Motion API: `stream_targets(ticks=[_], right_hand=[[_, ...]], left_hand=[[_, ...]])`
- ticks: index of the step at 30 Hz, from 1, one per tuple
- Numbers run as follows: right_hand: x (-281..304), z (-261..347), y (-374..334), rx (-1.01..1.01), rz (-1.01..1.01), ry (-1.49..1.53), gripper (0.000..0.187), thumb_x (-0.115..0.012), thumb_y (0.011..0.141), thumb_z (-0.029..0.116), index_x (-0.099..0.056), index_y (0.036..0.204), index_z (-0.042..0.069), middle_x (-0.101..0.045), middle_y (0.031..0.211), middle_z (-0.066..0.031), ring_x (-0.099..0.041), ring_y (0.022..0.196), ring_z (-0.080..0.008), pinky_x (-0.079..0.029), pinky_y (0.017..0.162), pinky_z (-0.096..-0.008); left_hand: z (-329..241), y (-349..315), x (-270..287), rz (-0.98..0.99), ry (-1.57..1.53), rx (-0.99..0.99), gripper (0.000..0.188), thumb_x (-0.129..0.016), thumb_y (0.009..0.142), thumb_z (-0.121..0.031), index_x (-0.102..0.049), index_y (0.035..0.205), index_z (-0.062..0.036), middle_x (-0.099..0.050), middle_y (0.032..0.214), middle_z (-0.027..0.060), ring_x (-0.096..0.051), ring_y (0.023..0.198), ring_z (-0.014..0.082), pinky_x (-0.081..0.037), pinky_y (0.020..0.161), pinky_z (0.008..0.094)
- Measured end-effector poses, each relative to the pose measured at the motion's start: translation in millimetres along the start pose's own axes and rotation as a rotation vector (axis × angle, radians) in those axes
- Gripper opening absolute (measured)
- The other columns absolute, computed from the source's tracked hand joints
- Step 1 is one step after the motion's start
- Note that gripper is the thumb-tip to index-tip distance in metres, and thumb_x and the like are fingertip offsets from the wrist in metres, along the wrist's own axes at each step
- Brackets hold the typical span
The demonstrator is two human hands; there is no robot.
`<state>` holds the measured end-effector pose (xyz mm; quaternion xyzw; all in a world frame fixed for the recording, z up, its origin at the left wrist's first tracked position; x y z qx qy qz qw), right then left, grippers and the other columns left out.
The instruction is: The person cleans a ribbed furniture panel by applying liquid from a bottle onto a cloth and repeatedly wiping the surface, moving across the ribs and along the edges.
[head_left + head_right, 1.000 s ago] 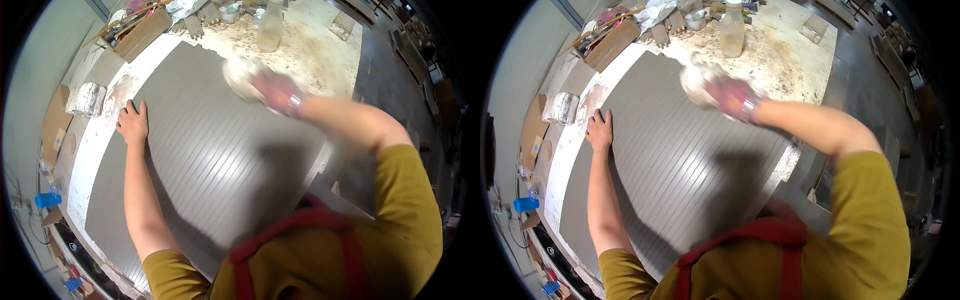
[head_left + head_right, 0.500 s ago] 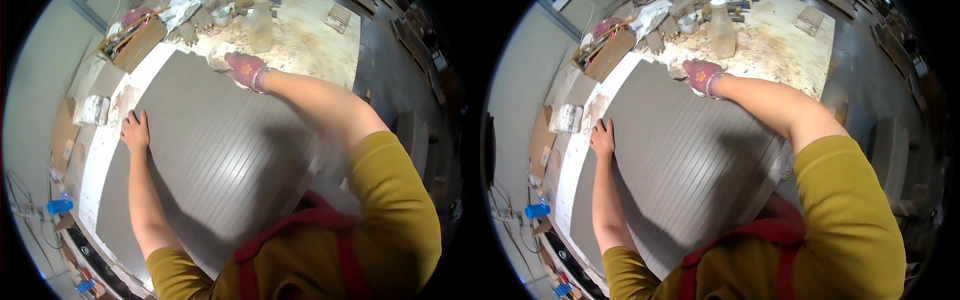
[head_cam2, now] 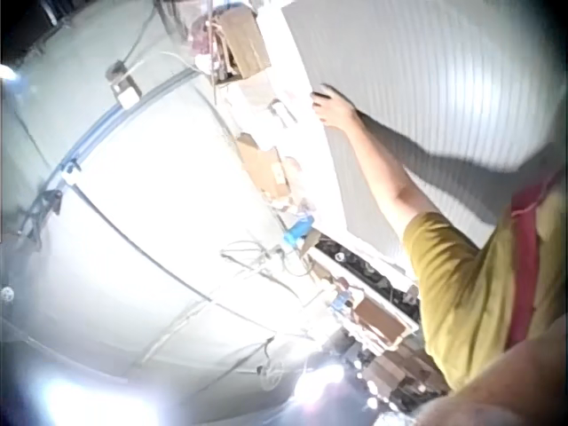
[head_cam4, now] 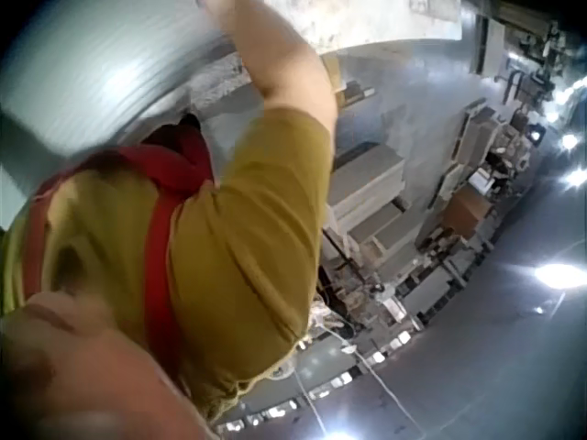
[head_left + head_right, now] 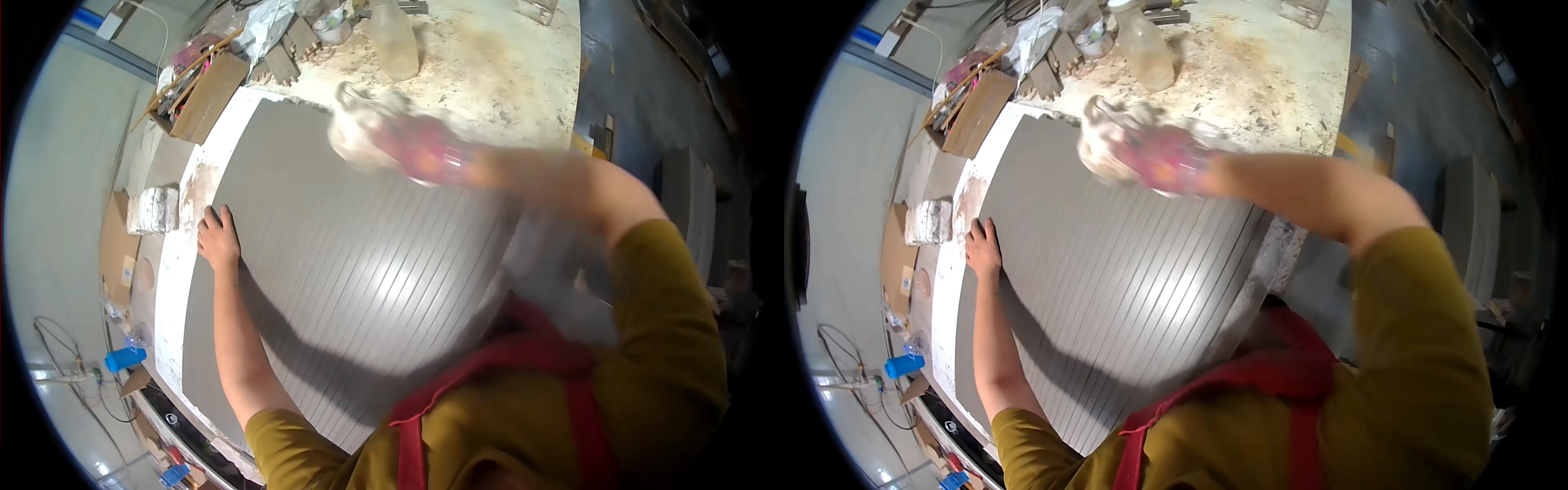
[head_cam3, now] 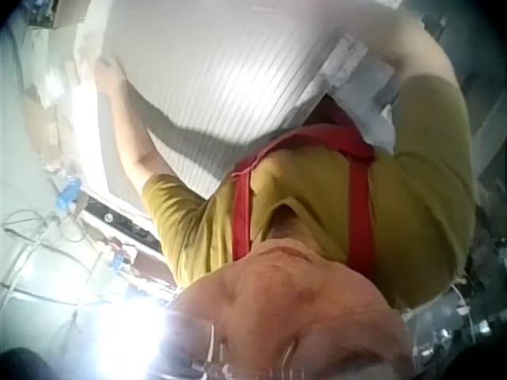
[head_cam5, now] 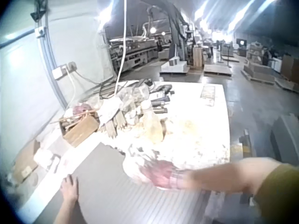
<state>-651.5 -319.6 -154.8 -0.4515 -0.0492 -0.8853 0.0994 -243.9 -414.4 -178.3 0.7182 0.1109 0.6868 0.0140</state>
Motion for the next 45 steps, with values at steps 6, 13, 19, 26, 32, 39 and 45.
stream_targets(ticks=[6,13,19,26,32,39,45], right_hand=[[42.9,5.7,69.5,-0.164,0.054,0.261,0.04,-0.056,0.089,0.038,-0.059,0.111,0.005,-0.064,0.105,-0.0179,-0.063,0.094,-0.0312,-0.049,0.084,-0.0432],[94.3,-106.4,-39.1,-0.224,-0.192,1.306,0.048,-0.059,0.09,0.039,-0.055,0.122,0.004,-0.065,0.107,-0.0077,-0.063,0.095,-0.016,-0.053,0.082,-0.0323],[94.6,-119.5,-52.9,-0.288,-0.016,1.734,0.043,-0.06,0.09,0.031,-0.054,0.122,0.003,-0.063,0.112,-0.0092,-0.063,0.097,-0.0184,-0.052,0.084,-0.0315],[121.1,-148.1,-59.9,-0.276,0.084,1.782,0.046,-0.055,0.093,0.031,-0.049,0.126,0.0,-0.06,0.117,-0.0111,-0.061,0.102,-0.0195,-0.05,0.089,-0.0328],[80.9,-156.3,-71.7,0.163,-0.026,1.851,0.044,-0.05,0.096,0.028,-0.045,0.131,0.0,-0.055,0.125,-0.0102,-0.056,0.109,-0.0211,-0.046,0.094,-0.0325],[52.3,-173.4,-77.0,-0.144,-0.335,1.988,0.046,-0.049,0.097,0.026,-0.041,0.135,0.001,-0.051,0.128,-0.0097,-0.051,0.114,-0.0212,-0.042,0.098,-0.0327],[80.7,-197.4,-92.6,-0.16,-0.442,1.954,0.048,-0.048,0.097,0.024,-0.038,0.138,0.002,-0.048,0.132,-0.0093,-0.047,0.118,-0.0213,-0.038,0.101,-0.0329]], left_hand=[[3.8,0.8,4.0,0.064,0.089,0.046,0.056,-0.03,0.096,-0.053,-0.036,0.141,-0.0211,-0.043,0.139,0.0103,-0.038,0.13,0.0279,-0.027,0.104,0.0518],[-53.5,-5.0,28.3,-0.106,0.333,-0.225,0.056,-0.052,0.089,-0.031,-0.036,0.141,-0.017,-0.04,0.141,0.0132,-0.036,0.13,0.0339,-0.032,0.103,0.0539],[-303.3,-74.9,43.8,0.482,-1.122,-0.529,0.061,-0.05,0.096,-0.032,-0.024,0.147,-0.0103,-0.036,0.144,0.0179,-0.035,0.131,0.0262,-0.029,0.107,0.0362],[-361.7,-72.4,86.2,0.906,-1.543,-0.164,0.018,-0.057,0.093,-0.022,-0.06,0.102,-0.0066,-0.065,0.094,0.0007,-0.061,0.082,0.0096,-0.051,0.073,0.0242],[-407.0,-94.7,95.8,1.112,-1.858,0.005,0.024,-0.057,0.093,-0.025,-0.059,0.105,-0.0044,-0.065,0.102,0.0085,-0.063,0.094,0.0182,-0.053,0.083,0.0333],[-359.8,-21.9,41.4,0.36,-1.047,-0.173,0.04,-0.059,0.091,-0.034,-0.058,0.116,-0.0036,-0.063,0.105,0.0057,-0.056,0.096,0.014,-0.045,0.082,0.0293],[-387.4,22.4,-13.6,0.1,-1.135,-0.478,0.102,-0.083,0.066,-0.035,-0.025,0.142,0.0,-0.039,0.138,0.0224,-0.042,0.126,0.0311,-0.036,0.104,0.038]])
Point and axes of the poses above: each hand's wrist, its own y-axis towards the middle knuckle, its own x-axis out of the back of the hand, z = x × y, the point moved 2 cm from there along y, towards the middle knuckle
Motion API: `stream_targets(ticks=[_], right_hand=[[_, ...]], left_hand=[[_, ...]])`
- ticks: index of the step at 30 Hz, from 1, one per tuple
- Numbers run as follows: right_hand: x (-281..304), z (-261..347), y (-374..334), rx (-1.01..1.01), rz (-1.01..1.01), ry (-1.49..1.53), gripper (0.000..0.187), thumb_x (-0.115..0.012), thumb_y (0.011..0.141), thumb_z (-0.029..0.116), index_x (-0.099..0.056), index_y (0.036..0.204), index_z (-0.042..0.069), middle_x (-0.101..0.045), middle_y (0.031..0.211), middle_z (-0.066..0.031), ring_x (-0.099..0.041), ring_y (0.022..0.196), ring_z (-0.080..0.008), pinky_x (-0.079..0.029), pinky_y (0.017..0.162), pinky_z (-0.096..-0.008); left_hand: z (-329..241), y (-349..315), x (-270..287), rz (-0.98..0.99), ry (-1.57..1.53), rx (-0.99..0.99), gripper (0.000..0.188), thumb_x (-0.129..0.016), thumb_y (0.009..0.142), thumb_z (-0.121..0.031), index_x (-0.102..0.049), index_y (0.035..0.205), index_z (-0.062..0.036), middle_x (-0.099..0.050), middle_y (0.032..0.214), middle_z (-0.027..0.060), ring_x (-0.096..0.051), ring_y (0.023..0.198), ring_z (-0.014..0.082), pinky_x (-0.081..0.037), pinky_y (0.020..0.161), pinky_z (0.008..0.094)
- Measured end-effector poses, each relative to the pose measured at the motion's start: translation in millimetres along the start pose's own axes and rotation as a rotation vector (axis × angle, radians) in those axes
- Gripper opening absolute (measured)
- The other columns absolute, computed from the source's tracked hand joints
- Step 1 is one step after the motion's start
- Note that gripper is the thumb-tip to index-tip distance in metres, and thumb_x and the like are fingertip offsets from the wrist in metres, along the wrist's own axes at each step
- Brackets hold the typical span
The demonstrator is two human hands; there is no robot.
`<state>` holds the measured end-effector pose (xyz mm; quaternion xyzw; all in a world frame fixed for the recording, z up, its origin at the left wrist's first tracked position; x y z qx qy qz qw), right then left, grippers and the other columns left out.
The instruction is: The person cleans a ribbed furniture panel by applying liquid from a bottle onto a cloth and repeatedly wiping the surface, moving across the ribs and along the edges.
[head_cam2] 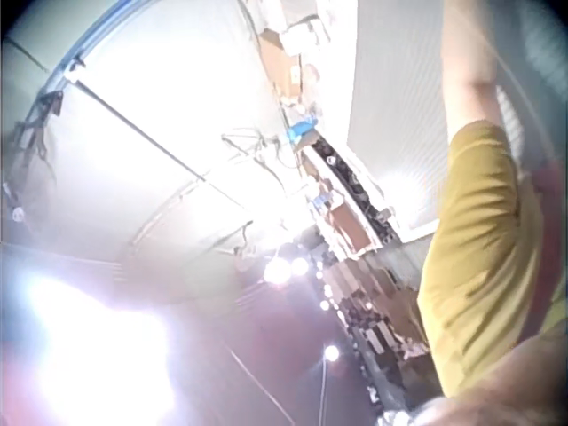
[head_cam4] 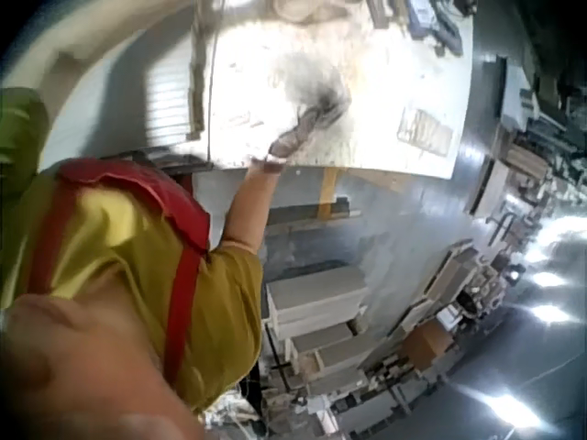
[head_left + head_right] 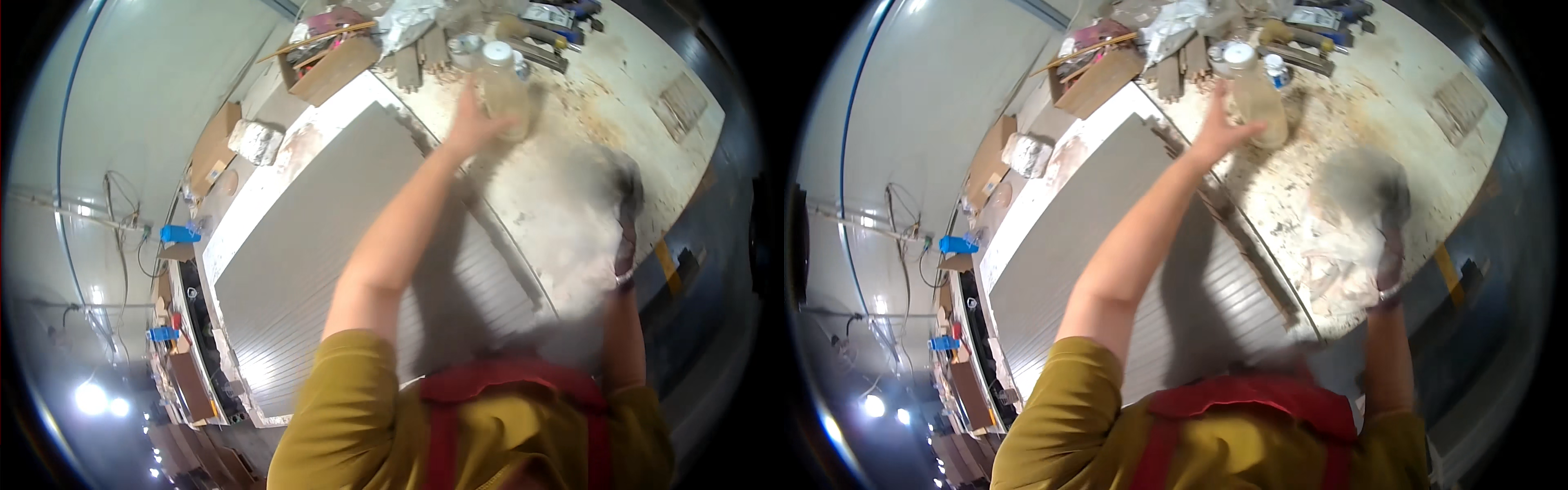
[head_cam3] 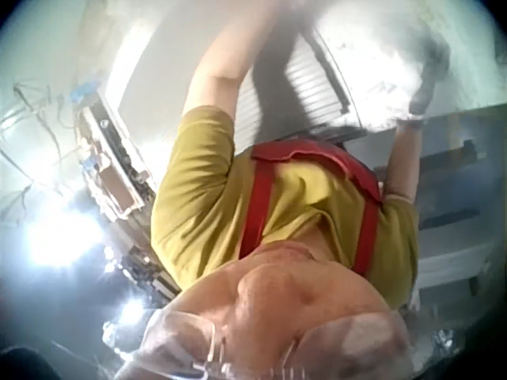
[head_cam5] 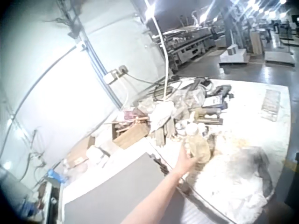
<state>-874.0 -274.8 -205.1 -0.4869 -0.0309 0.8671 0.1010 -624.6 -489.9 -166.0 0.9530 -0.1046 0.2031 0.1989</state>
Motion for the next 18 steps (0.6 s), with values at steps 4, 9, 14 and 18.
stream_targets(ticks=[4,9,14,18], right_hand=[[12.6,9.2,-6.2,0.023,-0.043,-0.025,0.049,-0.048,0.097,0.023,-0.036,0.14,0.002,-0.047,0.133,-0.0092,-0.046,0.12,-0.0214,-0.036,0.102,-0.033],[20.6,25.2,-12.9,0.059,-0.066,-0.062,0.049,-0.048,0.097,0.024,-0.037,0.139,0.001,-0.047,0.133,-0.0095,-0.046,0.119,-0.0215,-0.037,0.102,-0.0331],[24.9,20.1,-10.8,0.042,-0.077,-0.066,0.049,-0.048,0.097,0.024,-0.037,0.139,0.001,-0.047,0.132,-0.0098,-0.047,0.118,-0.0216,-0.037,0.101,-0.0331],[20.5,6.6,-1.5,0.005,-0.047,-0.044,0.049,-0.048,0.097,0.024,-0.037,0.138,0.001,-0.047,0.132,-0.01,-0.047,0.118,-0.0216,-0.038,0.101,-0.0332]], left_hand=[[-51.0,7.7,-24.3,0.118,-0.115,0.163,0.087,-0.08,0.066,-0.032,-0.035,0.135,-0.003,-0.045,0.129,0.0206,-0.049,0.116,0.0346,-0.041,0.1,0.0396],[-78.0,-21.0,-44.7,0.25,0.342,-0.077,0.072,-0.076,0.064,-0.024,-0.046,0.129,-0.016,-0.048,0.109,0.0179,-0.052,0.102,0.0378,-0.042,0.092,0.0438],[-93.4,-43.1,-46.7,0.325,0.917,-0.726,0.074,-0.076,0.06,-0.018,-0.049,0.129,-0.0249,-0.048,0.123,0.0097,-0.048,0.111,0.0279,-0.039,0.09,0.0467],[-125.8,-33.1,-23.1,0.344,1.155,-0.789,0.051,-0.058,0.077,-0.01,-0.052,0.125,-0.0259,-0.054,0.117,0.0051,-0.051,0.108,0.0244,-0.041,0.09,0.0451]])
Point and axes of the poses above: each hand's wrist, its own y-axis towards the middle knuckle, its own x-axis out of the back of the hand, z = x × y, the point moved 2 cm from there along y, towards the middle knuckle
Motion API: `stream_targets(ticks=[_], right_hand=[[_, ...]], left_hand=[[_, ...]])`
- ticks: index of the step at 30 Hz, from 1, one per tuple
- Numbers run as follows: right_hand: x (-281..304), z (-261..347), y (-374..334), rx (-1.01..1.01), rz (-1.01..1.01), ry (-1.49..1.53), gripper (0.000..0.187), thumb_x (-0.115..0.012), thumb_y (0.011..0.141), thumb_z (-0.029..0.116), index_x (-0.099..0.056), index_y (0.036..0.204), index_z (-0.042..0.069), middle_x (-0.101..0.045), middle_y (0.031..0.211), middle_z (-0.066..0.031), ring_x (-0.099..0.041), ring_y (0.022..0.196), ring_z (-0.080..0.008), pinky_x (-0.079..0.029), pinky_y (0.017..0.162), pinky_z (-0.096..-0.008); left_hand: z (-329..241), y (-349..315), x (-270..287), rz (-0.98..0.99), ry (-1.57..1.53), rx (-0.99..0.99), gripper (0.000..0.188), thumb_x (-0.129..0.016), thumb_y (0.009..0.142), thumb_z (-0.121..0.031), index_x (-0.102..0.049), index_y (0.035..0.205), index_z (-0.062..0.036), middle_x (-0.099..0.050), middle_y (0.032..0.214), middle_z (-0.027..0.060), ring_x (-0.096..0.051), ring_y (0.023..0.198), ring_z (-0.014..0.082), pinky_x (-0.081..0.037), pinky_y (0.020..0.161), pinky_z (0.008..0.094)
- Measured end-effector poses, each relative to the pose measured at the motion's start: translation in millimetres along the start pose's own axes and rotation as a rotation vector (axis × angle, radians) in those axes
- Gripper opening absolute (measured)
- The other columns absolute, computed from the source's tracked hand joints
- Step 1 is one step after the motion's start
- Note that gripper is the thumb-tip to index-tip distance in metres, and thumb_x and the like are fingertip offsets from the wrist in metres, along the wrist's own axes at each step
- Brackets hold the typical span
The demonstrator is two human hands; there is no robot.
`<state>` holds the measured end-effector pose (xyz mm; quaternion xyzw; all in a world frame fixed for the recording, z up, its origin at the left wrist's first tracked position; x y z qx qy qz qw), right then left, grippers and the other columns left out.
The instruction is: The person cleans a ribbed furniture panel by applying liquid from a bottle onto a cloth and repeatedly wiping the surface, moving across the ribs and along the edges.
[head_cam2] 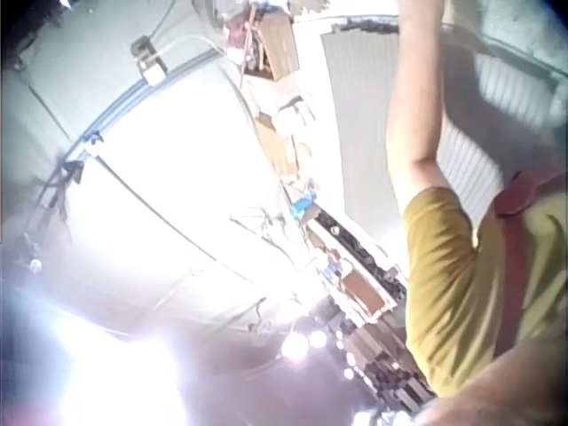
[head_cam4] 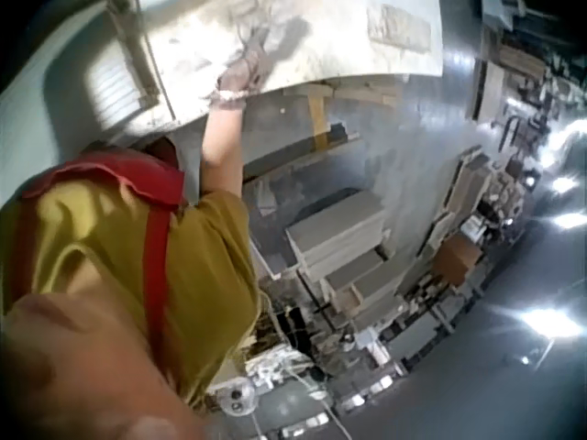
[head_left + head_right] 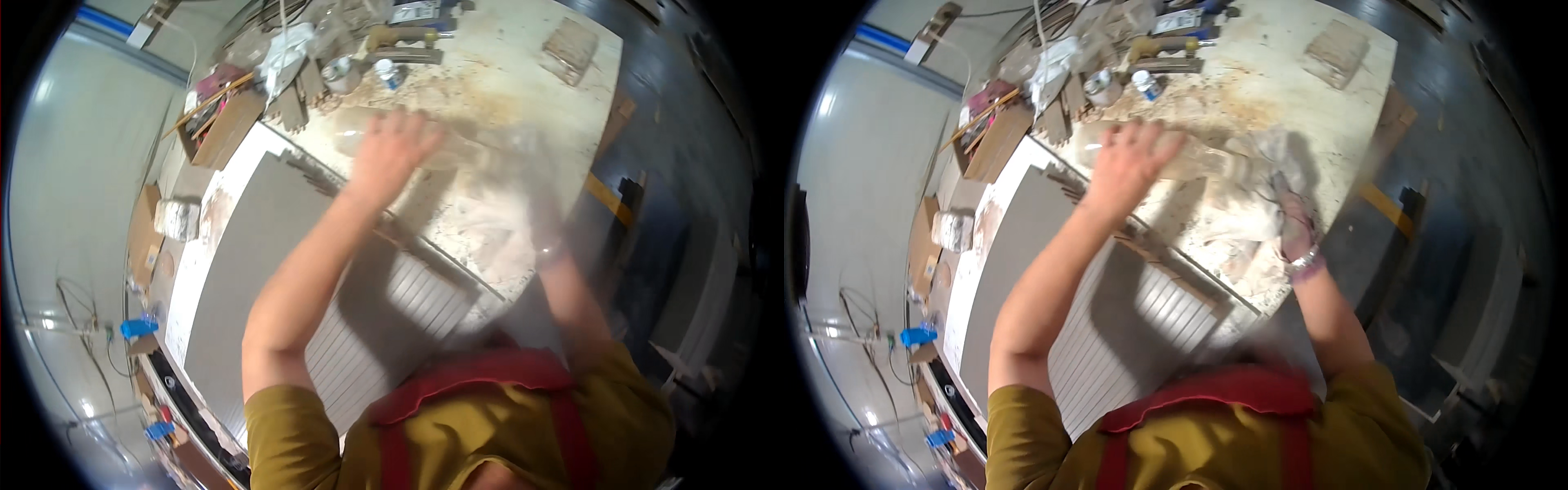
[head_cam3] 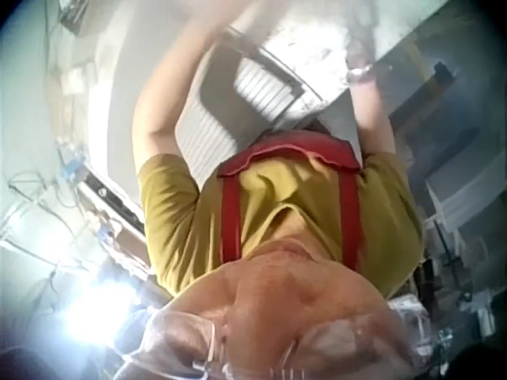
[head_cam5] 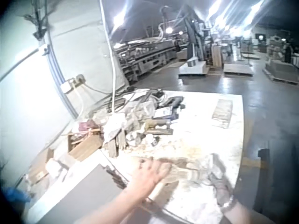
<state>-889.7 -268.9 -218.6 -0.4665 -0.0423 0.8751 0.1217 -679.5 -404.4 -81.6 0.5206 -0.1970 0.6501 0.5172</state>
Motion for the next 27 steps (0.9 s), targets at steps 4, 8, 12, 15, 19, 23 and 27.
stream_targets(ticks=[4,8,12,15,19,23,27], right_hand=[[-0.4,-4.3,1.6,-0.006,0.014,0.018,0.049,-0.049,0.097,0.025,-0.038,0.138,0.0,-0.048,0.132,-0.0103,-0.047,0.118,-0.0217,-0.038,0.1,-0.0333],[-0.3,-10.9,0.2,-0.014,0.023,0.029,0.049,-0.049,0.097,0.025,-0.038,0.138,0.0,-0.048,0.132,-0.0105,-0.048,0.117,-0.0218,-0.039,0.1,-0.0333],[2.1,-14.7,-1.4,-0.026,0.031,0.034,0.049,-0.049,0.097,0.025,-0.038,0.137,0.0,-0.048,0.131,-0.0108,-0.048,0.117,-0.0219,-0.039,0.099,-0.0334],[7.0,-16.9,-1.0,-0.031,0.027,0.022,0.049,-0.049,0.097,0.026,-0.039,0.137,-0.001,-0.048,0.131,-0.011,-0.048,0.116,-0.0219,-0.04,0.099,-0.0334],[15.2,-19.8,5.7,-0.034,0.016,0.012,0.049,-0.049,0.096,0.026,-0.039,0.137,-0.001,-0.048,0.131,-0.0112,-0.049,0.116,-0.022,-0.04,0.098,-0.0335],[17.8,-32.4,9.7,-0.053,0.016,-0.009,0.049,-0.049,0.096,0.026,-0.039,0.136,-0.001,-0.049,0.131,-0.0115,-0.049,0.115,-0.0221,-0.041,0.098,-0.0336],[30.7,-19.0,12.8,-0.015,-0.022,-0.041,0.05,-0.05,0.096,0.027,-0.04,0.136,-0.002,-0.049,0.13,-0.0117,-0.05,0.115,-0.0222,-0.041,0.098,-0.0336]], left_hand=[[13.3,0.1,25.2,0.111,0.087,0.025,0.048,-0.058,0.079,-0.009,-0.052,0.124,-0.0253,-0.055,0.112,0.003,-0.051,0.107,0.0233,-0.039,0.092,0.0446],[-6.8,-8.1,42.1,0.227,0.073,-0.035,0.048,-0.058,0.077,-0.008,-0.053,0.122,-0.0248,-0.054,0.106,0.002,-0.05,0.105,0.0233,-0.039,0.092,0.044],[-14.1,-2.2,53.8,0.266,0.098,-0.062,0.047,-0.057,0.078,-0.008,-0.054,0.121,-0.0245,-0.053,0.102,0.0012,-0.05,0.103,0.0221,-0.04,0.091,0.0427],[-20.9,2.0,52.7,0.259,0.056,-0.087,0.044,-0.056,0.079,-0.008,-0.055,0.12,-0.0238,-0.053,0.1,0.001,-0.051,0.102,0.0216,-0.04,0.09,0.0425],[-18.0,11.7,43.5,0.285,0.124,-0.068,0.042,-0.055,0.08,-0.008,-0.056,0.119,-0.0236,-0.054,0.103,0.0014,-0.051,0.103,0.0218,-0.039,0.091,0.043],[-6.1,-12.0,15.2,0.086,0.119,-0.062,0.038,-0.053,0.082,-0.01,-0.057,0.117,-0.0236,-0.056,0.108,0.0026,-0.051,0.109,0.0217,-0.038,0.091,0.0471],[-20.4,-4.1,-9.8,0.04,-0.066,0.081,0.057,-0.073,0.067,-0.023,-0.051,0.12,-0.0213,-0.053,0.11,0.004,-0.05,0.105,0.0227,-0.039,0.087,0.0464]])
Point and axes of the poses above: each hand's wrist, its own y-axis towards the middle knuckle, its own x-axis out of the back of the hand, z = x × y, the point moved 2 cm from there along y, towards the middle knuckle
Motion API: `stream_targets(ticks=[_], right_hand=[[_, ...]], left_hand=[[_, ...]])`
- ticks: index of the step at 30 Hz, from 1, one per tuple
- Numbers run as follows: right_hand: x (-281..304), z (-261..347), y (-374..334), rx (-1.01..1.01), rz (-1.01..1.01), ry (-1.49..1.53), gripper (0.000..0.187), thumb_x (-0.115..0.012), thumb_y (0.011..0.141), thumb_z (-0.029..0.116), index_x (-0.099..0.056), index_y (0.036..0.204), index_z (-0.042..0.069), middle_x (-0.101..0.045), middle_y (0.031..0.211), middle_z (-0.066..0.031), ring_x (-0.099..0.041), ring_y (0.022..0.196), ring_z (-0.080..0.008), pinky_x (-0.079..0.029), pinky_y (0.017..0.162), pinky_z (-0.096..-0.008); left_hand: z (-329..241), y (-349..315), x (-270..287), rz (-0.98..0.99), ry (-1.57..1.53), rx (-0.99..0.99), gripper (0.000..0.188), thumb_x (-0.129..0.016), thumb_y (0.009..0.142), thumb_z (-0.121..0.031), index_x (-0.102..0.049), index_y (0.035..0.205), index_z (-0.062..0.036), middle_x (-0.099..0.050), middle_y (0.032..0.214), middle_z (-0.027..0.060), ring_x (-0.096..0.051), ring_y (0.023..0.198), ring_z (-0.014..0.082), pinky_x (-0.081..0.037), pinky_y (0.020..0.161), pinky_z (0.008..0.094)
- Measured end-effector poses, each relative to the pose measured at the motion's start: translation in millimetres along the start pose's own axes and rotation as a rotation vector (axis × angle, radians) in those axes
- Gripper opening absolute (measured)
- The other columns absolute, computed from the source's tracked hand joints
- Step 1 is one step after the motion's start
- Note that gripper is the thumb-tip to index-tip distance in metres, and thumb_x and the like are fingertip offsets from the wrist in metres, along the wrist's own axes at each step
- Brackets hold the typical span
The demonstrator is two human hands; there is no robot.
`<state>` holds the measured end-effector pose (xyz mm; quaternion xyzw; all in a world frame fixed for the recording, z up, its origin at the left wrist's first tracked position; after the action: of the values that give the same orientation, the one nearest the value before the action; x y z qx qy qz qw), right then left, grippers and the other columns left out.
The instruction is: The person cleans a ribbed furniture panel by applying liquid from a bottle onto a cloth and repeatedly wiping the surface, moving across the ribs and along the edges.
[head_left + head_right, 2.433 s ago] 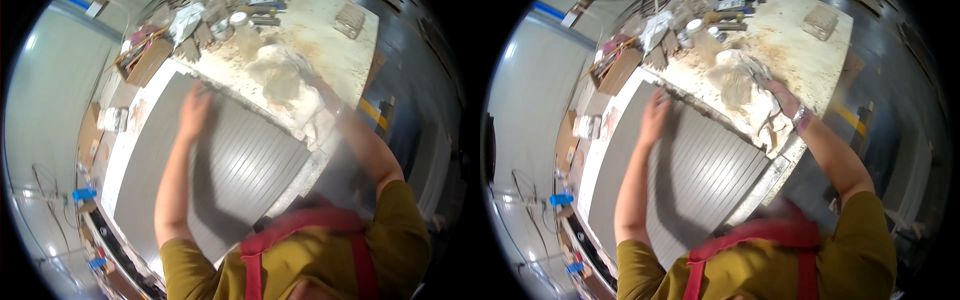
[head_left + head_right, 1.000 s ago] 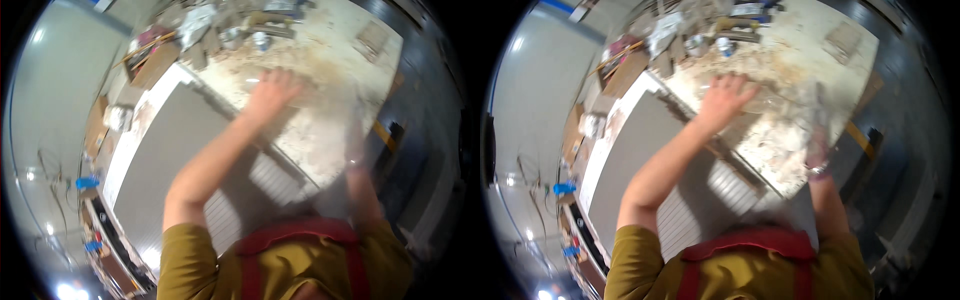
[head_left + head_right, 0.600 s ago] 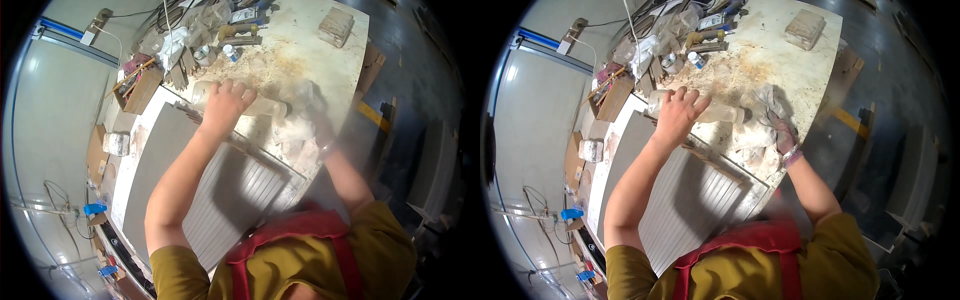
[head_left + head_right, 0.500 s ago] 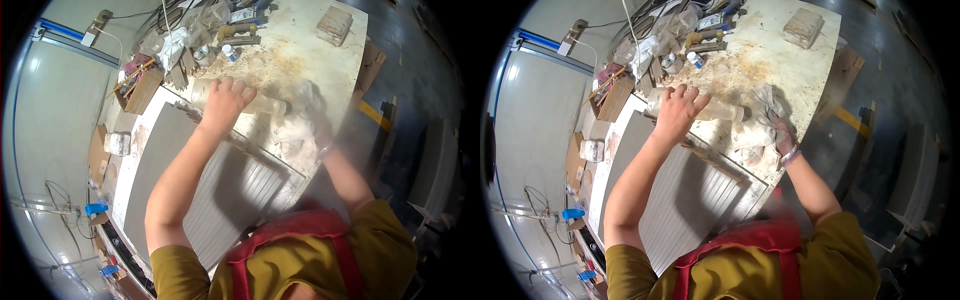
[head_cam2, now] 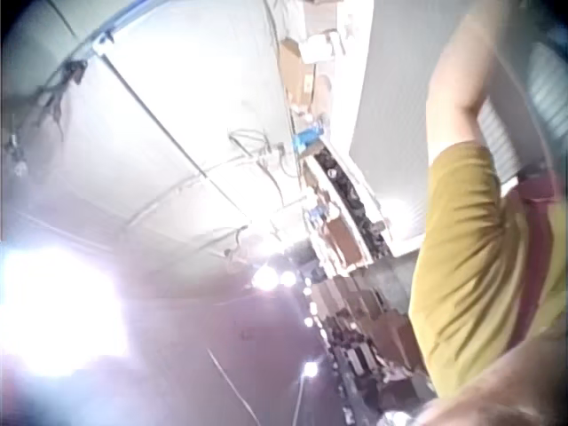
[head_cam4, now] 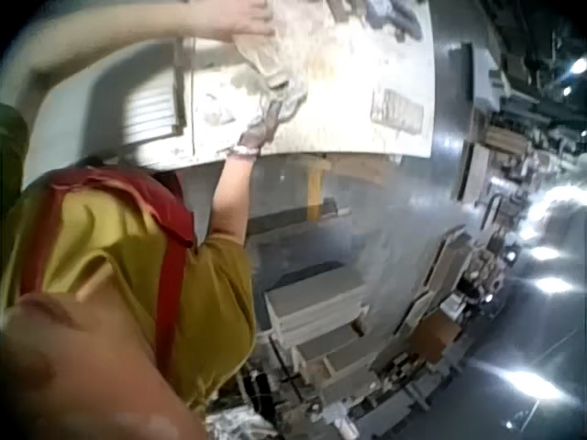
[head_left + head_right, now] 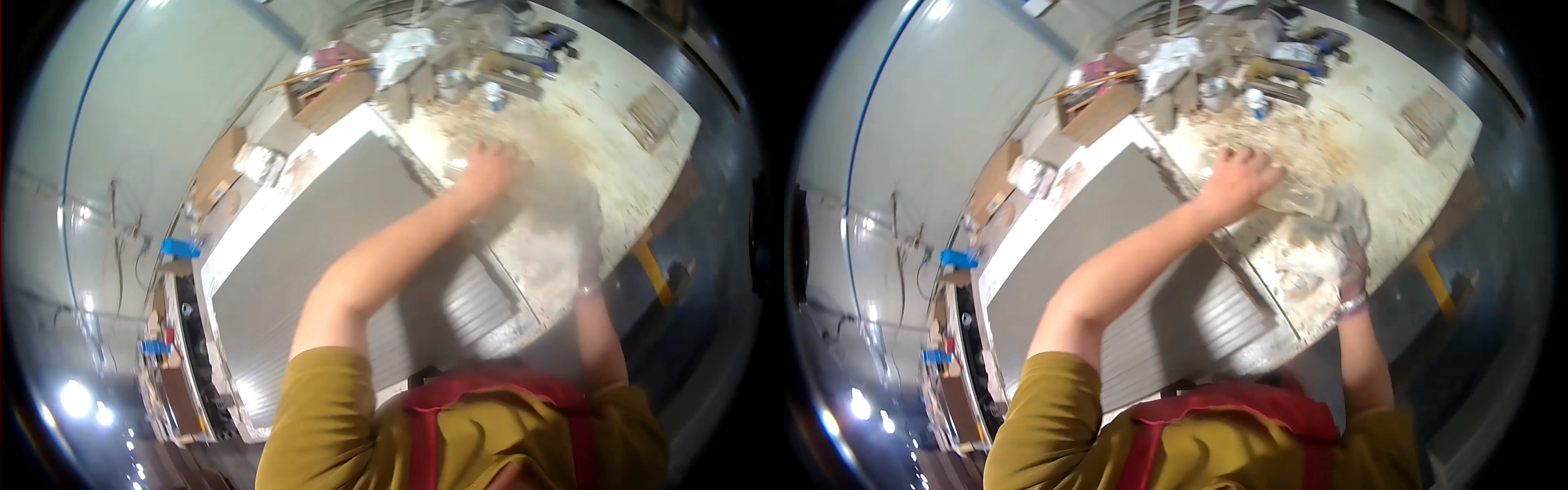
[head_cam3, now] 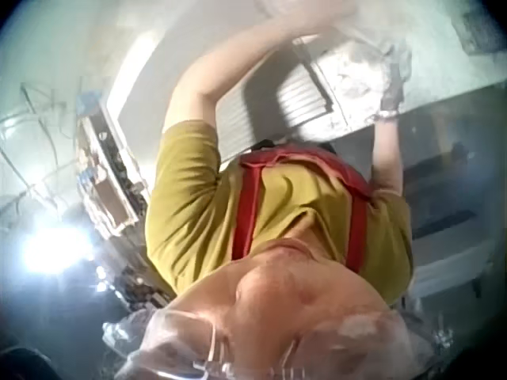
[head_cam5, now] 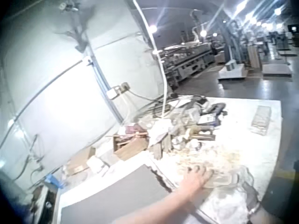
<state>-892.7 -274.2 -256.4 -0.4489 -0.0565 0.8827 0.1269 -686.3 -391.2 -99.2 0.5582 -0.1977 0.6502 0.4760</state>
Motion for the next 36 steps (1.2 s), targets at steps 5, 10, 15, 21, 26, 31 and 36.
stream_targets(ticks=[5,10,15,21,26,31,36], right_hand=[[9.9,-7.1,-4.8,-0.011,-0.039,-0.049,0.05,-0.05,0.096,0.027,-0.04,0.135,-0.002,-0.049,0.13,-0.012,-0.05,0.114,-0.0223,-0.042,0.097,-0.0337],[-11.7,1.2,-20.0,0.023,-0.076,-0.18,0.049,-0.05,0.096,0.028,-0.042,0.133,-0.003,-0.052,0.126,-0.0126,-0.052,0.111,-0.0223,-0.045,0.094,-0.034],[-13.3,-7.6,-19.4,0.109,-0.013,-0.229,0.046,-0.05,0.096,0.027,-0.045,0.131,-0.003,-0.052,0.125,-0.0107,-0.053,0.11,-0.0209,-0.045,0.093,-0.0329],[84.7,-15.6,20.4,0.211,0.078,-0.56,0.045,-0.049,0.097,0.027,-0.045,0.131,-0.002,-0.053,0.124,-0.0115,-0.053,0.109,-0.021,-0.045,0.093,-0.0331],[-23.3,2.9,-20.4,-0.03,0.096,-0.133,0.05,-0.05,0.095,0.033,-0.045,0.131,-0.002,-0.055,0.122,-0.0136,-0.056,0.106,-0.0245,-0.048,0.091,-0.0362],[-91.8,64.8,-50.1,0.167,0.0,-0.202,0.047,-0.047,0.094,0.03,-0.048,0.128,-0.002,-0.056,0.123,-0.0138,-0.057,0.11,-0.0272,-0.046,0.096,-0.0389],[-205.9,32.1,-74.3,0.059,0.004,-0.363,0.044,-0.054,0.091,0.036,-0.054,0.121,0.004,-0.062,0.11,-0.0078,-0.064,0.093,-0.0198,-0.054,0.08,-0.0338]], left_hand=[[22.9,-12.9,-21.4,-0.188,-0.664,0.273,0.064,-0.077,0.066,-0.021,-0.047,0.121,-0.0079,-0.054,0.109,0.015,-0.056,0.1,0.0358,-0.046,0.085,0.042],[37.4,4.4,37.5,-0.12,-1.014,0.821,0.068,-0.079,0.068,-0.021,-0.041,0.123,-0.0037,-0.056,0.113,0.023,-0.055,0.106,0.0386,-0.046,0.09,0.0415],[48.8,-14.9,7.7,-0.162,-1.191,0.921,0.078,-0.08,0.068,-0.026,-0.036,0.128,-0.0026,-0.051,0.123,0.0253,-0.052,0.115,0.0371,-0.042,0.097,0.0406],[86.4,-84.9,-19.6,-0.277,-0.934,0.769,0.088,-0.074,0.077,-0.033,-0.025,0.142,0.0001,-0.039,0.138,0.0247,-0.039,0.129,0.0346,-0.03,0.109,0.0398],[176.3,-306.5,10.1,-0.271,-0.489,1.074,0.069,-0.068,0.083,-0.035,-0.038,0.137,-0.0028,-0.049,0.133,0.0192,-0.048,0.122,0.031,-0.039,0.101,0.0389],[221.6,-503.2,67.2,-0.173,-0.286,1.476,0.064,-0.062,0.088,-0.031,-0.035,0.139,-0.0029,-0.051,0.13,0.0207,-0.05,0.121,0.0333,-0.04,0.1,0.0397],[237.1,-576.5,79.2,-0.095,-0.182,1.368,0.059,-0.06,0.089,-0.027,-0.037,0.137,-0.0011,-0.048,0.132,0.0214,-0.045,0.123,0.035,-0.037,0.102,0.0407]])
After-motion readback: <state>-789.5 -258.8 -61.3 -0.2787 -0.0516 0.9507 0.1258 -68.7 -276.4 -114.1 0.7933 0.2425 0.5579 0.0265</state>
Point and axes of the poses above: each hand's wrist, its own y-axis towards the middle knuckle, its own x-axis out of the back of the hand, z = x × y, the point moved 2 cm from there along y, towards the middle knuckle
